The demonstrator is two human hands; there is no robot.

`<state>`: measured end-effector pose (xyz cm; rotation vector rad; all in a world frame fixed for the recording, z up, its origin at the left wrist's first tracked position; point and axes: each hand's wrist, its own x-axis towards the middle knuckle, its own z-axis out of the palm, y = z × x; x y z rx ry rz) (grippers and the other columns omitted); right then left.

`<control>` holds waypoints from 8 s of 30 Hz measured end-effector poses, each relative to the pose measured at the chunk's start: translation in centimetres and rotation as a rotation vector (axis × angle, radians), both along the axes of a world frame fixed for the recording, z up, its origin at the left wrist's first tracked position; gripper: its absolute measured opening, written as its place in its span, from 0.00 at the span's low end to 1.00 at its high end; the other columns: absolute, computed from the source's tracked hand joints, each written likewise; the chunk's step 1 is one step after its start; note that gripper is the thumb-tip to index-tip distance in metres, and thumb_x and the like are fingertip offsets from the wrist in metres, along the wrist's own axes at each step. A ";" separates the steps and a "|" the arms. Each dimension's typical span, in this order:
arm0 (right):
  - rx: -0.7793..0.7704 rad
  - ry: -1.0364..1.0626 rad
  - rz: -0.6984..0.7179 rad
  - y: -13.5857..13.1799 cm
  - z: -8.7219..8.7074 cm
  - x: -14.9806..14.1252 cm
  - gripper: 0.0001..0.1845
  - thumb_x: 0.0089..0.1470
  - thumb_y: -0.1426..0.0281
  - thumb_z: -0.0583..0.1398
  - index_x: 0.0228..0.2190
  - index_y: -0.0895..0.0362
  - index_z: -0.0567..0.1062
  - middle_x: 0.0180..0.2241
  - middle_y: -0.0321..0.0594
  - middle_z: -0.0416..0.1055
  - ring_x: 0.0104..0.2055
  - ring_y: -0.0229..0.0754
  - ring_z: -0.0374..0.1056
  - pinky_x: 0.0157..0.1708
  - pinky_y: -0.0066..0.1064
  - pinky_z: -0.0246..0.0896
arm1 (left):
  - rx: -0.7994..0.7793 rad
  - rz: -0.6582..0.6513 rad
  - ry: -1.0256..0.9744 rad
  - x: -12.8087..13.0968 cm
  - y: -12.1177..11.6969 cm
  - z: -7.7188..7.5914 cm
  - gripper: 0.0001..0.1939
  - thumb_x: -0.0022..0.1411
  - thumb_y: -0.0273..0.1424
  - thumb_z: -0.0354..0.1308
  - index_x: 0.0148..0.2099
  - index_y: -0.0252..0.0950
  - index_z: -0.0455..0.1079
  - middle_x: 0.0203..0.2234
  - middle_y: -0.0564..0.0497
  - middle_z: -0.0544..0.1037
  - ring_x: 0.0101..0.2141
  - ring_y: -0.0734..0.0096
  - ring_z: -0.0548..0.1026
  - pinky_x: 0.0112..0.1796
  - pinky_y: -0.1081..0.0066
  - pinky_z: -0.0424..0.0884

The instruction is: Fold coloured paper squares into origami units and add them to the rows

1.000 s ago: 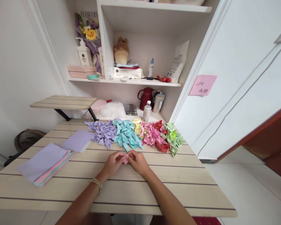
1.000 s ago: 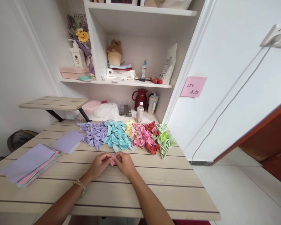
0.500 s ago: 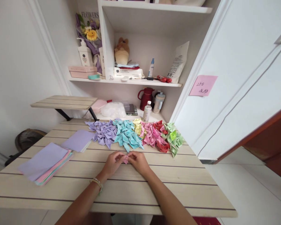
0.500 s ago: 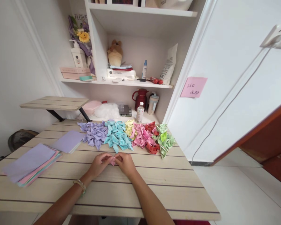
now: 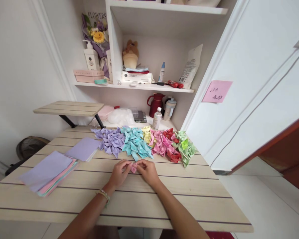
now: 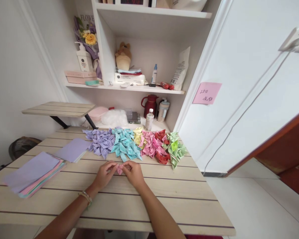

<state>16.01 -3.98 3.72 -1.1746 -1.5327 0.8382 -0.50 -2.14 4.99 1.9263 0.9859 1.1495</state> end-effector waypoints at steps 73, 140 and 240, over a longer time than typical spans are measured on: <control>-0.227 0.386 0.320 0.1 0.8 1.2 0.14 0.46 0.59 0.61 0.25 0.56 0.65 0.26 0.36 0.71 0.28 0.42 0.71 0.32 0.35 0.66 | -0.326 -0.220 -0.283 -0.5 0.0 -1.1 0.16 0.52 0.33 0.61 0.41 0.37 0.61 0.27 0.52 0.74 0.28 0.69 0.74 0.31 0.71 0.68; 0.040 -0.119 0.222 0.4 0.2 1.4 0.10 0.45 0.62 0.63 0.26 0.56 0.75 0.33 0.42 0.73 0.36 0.43 0.68 0.36 0.32 0.62 | -0.229 -0.081 -0.054 -0.5 0.1 -1.4 0.10 0.48 0.37 0.62 0.26 0.35 0.71 0.22 0.52 0.77 0.25 0.68 0.73 0.29 0.73 0.68; 0.127 -0.416 0.099 0.1 0.0 1.1 0.12 0.44 0.72 0.63 0.35 0.53 0.75 0.32 0.37 0.75 0.31 0.40 0.68 0.31 0.28 0.60 | -0.062 -0.042 0.122 -0.5 0.1 -1.5 0.06 0.50 0.29 0.60 0.33 0.35 0.70 0.29 0.50 0.73 0.29 0.69 0.71 0.29 0.73 0.68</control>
